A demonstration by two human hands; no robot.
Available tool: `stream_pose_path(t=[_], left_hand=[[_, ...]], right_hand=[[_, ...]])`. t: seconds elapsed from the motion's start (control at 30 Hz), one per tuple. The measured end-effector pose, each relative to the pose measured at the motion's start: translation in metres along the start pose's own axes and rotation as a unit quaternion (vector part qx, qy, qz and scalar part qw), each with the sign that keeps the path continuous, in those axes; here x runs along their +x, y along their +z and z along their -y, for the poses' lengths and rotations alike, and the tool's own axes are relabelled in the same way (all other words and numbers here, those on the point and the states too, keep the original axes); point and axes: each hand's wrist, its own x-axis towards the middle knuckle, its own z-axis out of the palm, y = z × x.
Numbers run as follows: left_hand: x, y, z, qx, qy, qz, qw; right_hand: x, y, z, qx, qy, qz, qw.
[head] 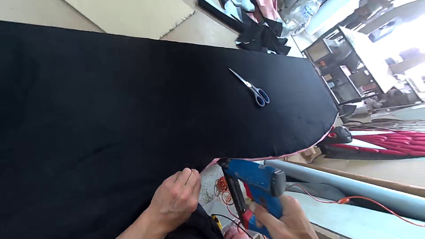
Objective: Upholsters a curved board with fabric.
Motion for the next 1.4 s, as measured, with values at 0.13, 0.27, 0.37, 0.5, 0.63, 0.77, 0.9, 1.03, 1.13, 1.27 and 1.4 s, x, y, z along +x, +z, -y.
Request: stream_pose_path(t=[0.13, 0.27, 0.37, 0.5, 0.63, 0.77, 0.9, 1.03, 1.13, 1.27, 1.4], left_hand=[[-0.001, 0.000, -0.003, 0.004, -0.012, 0.006, 1.000], [-0.003, 0.001, -0.005, -0.008, -0.023, 0.004, 1.000], [-0.005, 0.000, -0.007, -0.005, -0.028, 0.003, 1.000], [-0.008, 0.000, -0.008, 0.000, -0.027, 0.005, 1.000], [-0.009, 0.000, -0.009, 0.000, -0.030, -0.005, 1.000], [-0.009, -0.001, -0.010, 0.026, -0.037, -0.008, 0.999], [-0.028, -0.028, -0.010, -0.007, -0.083, 0.003, 0.997], [-0.081, -0.104, -0.006, 0.045, -0.186, 0.016, 0.981], [-0.111, -0.113, 0.003, 0.116, -0.238, 0.077, 0.961], [-0.117, -0.102, 0.019, 0.076, -0.263, 0.097, 0.957], [-0.115, -0.099, 0.021, 0.065, -0.228, 0.074, 0.969]], right_hand=[[0.015, 0.009, 0.005, -0.058, 0.006, 0.008, 0.998], [0.018, 0.012, 0.009, -0.062, 0.005, 0.016, 0.998], [0.014, 0.014, 0.010, -0.078, 0.026, 0.029, 0.996], [-0.002, 0.017, 0.010, -0.102, 0.007, -0.008, 0.995], [-0.004, 0.032, 0.014, -0.128, -0.019, 0.013, 0.992], [-0.006, 0.030, 0.013, -0.136, 0.002, 0.020, 0.990], [0.009, -0.034, -0.003, -0.196, -0.007, -0.114, 0.974], [0.087, -0.104, -0.023, -0.327, 0.017, -0.214, 0.920], [0.157, -0.131, -0.072, -0.342, 0.046, -0.224, 0.911], [0.204, -0.141, -0.123, -0.296, 0.029, -0.219, 0.929], [0.105, -0.077, -0.042, -0.234, -0.124, -0.201, 0.943]])
